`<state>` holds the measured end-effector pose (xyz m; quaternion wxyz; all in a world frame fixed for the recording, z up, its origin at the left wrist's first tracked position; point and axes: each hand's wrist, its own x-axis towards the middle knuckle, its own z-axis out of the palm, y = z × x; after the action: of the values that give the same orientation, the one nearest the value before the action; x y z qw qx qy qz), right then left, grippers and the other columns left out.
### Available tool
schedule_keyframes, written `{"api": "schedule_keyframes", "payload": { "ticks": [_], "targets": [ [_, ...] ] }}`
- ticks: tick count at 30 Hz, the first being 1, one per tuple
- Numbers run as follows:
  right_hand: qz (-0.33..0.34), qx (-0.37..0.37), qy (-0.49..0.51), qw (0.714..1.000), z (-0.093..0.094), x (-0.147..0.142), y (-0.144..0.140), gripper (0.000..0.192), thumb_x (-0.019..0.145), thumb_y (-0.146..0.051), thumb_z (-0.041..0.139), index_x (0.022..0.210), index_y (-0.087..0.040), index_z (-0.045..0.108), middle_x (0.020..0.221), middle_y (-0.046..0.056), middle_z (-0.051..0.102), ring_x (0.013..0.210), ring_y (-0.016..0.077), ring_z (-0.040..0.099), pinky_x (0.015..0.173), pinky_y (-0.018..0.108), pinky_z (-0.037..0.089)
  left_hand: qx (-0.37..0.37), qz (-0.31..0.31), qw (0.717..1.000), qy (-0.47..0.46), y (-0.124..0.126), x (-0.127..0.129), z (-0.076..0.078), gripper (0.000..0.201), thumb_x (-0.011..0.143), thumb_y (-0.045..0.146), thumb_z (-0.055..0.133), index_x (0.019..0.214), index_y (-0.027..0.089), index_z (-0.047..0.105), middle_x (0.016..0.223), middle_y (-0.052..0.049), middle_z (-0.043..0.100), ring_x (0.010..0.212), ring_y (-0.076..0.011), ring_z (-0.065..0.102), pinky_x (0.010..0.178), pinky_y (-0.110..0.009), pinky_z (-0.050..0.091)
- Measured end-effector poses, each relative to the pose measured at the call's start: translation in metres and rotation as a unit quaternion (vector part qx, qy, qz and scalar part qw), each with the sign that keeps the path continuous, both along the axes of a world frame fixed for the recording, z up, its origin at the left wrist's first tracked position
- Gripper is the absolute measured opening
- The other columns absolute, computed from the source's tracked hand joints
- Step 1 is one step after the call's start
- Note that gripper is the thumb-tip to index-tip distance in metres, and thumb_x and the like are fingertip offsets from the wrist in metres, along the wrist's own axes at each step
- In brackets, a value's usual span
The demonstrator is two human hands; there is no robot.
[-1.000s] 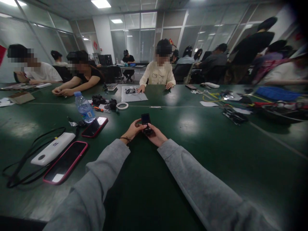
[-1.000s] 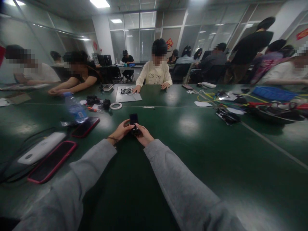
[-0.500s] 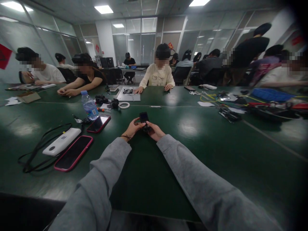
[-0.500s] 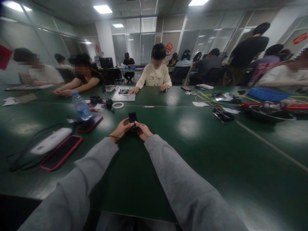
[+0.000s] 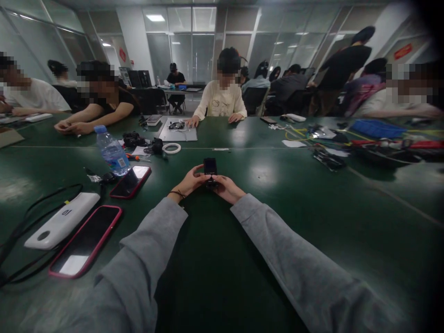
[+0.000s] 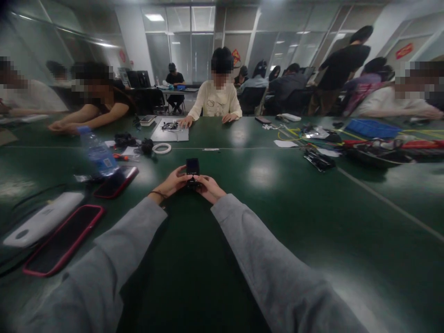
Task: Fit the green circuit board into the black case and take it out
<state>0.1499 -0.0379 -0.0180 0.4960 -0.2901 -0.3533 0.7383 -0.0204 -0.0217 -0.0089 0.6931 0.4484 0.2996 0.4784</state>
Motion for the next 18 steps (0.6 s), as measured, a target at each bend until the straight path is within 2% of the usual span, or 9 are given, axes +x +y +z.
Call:
{"api": "schedule_keyframes", "payload": {
  "ticks": [8, 11, 18],
  "targets": [
    [-0.005, 0.001, -0.032, 0.999, 0.006, 0.012, 0.028, 0.039, 0.063, -0.022, 0.081, 0.087, -0.016, 0.051, 0.084, 0.003, 0.061, 0.078, 0.0156, 0.062, 0.066, 0.027, 0.055, -0.014, 0.007, 1.000, -0.023, 0.020, 0.011, 0.003, 0.069, 0.062, 0.013, 0.077, 0.123, 0.018, 0.044, 0.090, -0.003, 0.064, 0.081, -0.0122, 0.063, 0.082, -0.029, 0.048],
    [-0.004, 0.004, -0.034, 0.999, 0.005, 0.015, 0.032, 0.042, 0.062, -0.024, 0.082, 0.088, -0.016, 0.051, 0.084, 0.003, 0.061, 0.078, 0.0160, 0.062, 0.066, 0.028, 0.055, -0.011, 0.007, 1.000, -0.020, 0.021, 0.014, 0.003, 0.069, 0.062, 0.013, 0.077, 0.123, 0.017, 0.044, 0.092, -0.004, 0.065, 0.082, -0.0123, 0.063, 0.080, -0.028, 0.048],
    [0.033, 0.014, -0.057, 0.998, 0.001, 0.019, 0.041, 0.043, 0.061, -0.028, 0.083, 0.086, -0.017, 0.049, 0.080, 0.000, 0.060, 0.072, 0.0141, 0.062, 0.066, 0.028, 0.056, -0.004, 0.053, 0.998, -0.023, 0.020, 0.018, -0.001, 0.070, 0.062, 0.014, 0.077, 0.124, 0.014, 0.044, 0.092, -0.007, 0.066, 0.083, -0.0134, 0.064, 0.084, -0.030, 0.048]
  ]
}}
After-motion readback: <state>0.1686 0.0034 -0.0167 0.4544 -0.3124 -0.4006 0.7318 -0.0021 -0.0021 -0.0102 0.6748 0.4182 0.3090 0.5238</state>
